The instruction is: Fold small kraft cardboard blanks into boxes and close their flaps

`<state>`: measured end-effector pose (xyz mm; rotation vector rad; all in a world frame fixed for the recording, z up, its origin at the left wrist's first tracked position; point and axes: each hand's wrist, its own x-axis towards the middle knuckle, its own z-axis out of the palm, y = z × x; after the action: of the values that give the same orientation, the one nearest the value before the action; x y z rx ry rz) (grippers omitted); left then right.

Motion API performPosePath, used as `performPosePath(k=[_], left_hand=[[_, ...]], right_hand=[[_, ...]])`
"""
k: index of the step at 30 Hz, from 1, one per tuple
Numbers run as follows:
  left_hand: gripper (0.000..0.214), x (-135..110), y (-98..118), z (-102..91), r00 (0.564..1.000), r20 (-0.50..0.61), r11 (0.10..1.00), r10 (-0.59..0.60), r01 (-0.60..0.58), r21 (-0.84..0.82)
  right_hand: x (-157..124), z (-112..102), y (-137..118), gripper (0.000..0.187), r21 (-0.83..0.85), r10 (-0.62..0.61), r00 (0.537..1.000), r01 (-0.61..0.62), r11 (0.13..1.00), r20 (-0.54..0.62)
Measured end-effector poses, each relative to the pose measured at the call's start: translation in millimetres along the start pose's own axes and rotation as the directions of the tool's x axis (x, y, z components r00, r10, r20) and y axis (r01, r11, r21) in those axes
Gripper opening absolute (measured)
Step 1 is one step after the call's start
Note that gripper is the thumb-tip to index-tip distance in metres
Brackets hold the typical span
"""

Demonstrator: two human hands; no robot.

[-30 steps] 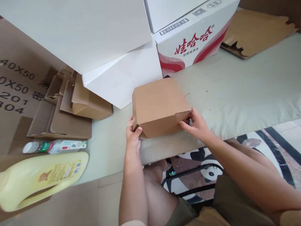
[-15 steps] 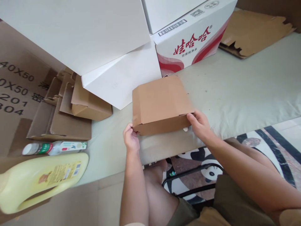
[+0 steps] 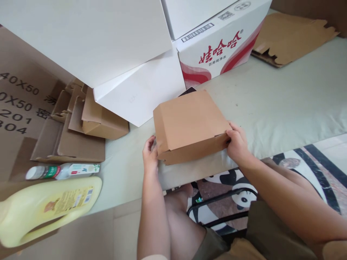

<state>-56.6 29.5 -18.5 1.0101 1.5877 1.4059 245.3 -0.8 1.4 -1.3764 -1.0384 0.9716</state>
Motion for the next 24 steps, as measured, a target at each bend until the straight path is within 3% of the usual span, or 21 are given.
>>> performPosePath(k=[4, 8, 10, 12, 13, 15, 19, 21, 24], left_hand=[[0.058, 2.7, 7.9, 3.8, 1.0, 0.018, 1.0, -0.025, 0.025, 0.008], [0.055, -26.3, 36.3, 17.4, 0.997, 0.064, 0.998, -0.046, 0.049, -0.046], [0.039, -52.2, 50.6, 21.8, 0.981, 0.099, 0.968, -0.169, 0.184, -0.17], [0.046, -75.1, 58.2, 21.5, 0.912, 0.162, 0.886, -0.377, 0.406, -0.226], [0.048, -82.8, 58.7, 19.7, 0.883, 0.133, 0.854, -0.451, 0.47, -0.224], [0.049, -88.4, 53.2, 13.7, 0.864, 0.082, 0.836, -0.497, 0.502, -0.22], [0.051, -74.2, 30.1, -0.7, 0.848, 0.098, 0.825, -0.521, 0.53, -0.195], [0.044, -64.9, 21.0, -7.6, 0.86, 0.116, 0.836, -0.497, 0.51, -0.201], [0.029, -52.2, 16.4, -17.8, 0.921, 0.146, 0.913, -0.36, 0.38, -0.147]], right_hand=[[0.6, 1.5, -1.6, 0.01, 0.1, -0.006, 0.999, 0.002, 0.995, 0.04], [1.0, 1.5, -4.5, 0.012, 0.155, 0.018, 0.998, -0.026, 0.988, 0.056], [1.0, -0.3, -4.7, 0.014, 0.185, 0.035, 0.996, -0.049, 0.981, 0.079], [0.8, -2.5, -4.3, 0.016, 0.213, 0.035, 0.992, -0.06, 0.975, 0.118], [0.7, -3.5, -4.1, 0.016, 0.22, 0.031, 0.991, -0.059, 0.974, 0.13], [0.7, -4.8, -4.6, 0.015, 0.211, 0.015, 0.992, -0.042, 0.977, 0.128], [2.1, -5.3, -9.8, 0.013, 0.133, 0.03, 0.998, -0.036, 0.99, 0.046], [3.7, -5.9, -12.4, 0.014, 0.11, 0.043, 0.999, -0.043, 0.993, 0.006], [6.8, -7.3, -12.1, 0.014, 0.077, 0.033, 0.997, -0.028, 0.997, -0.066]])
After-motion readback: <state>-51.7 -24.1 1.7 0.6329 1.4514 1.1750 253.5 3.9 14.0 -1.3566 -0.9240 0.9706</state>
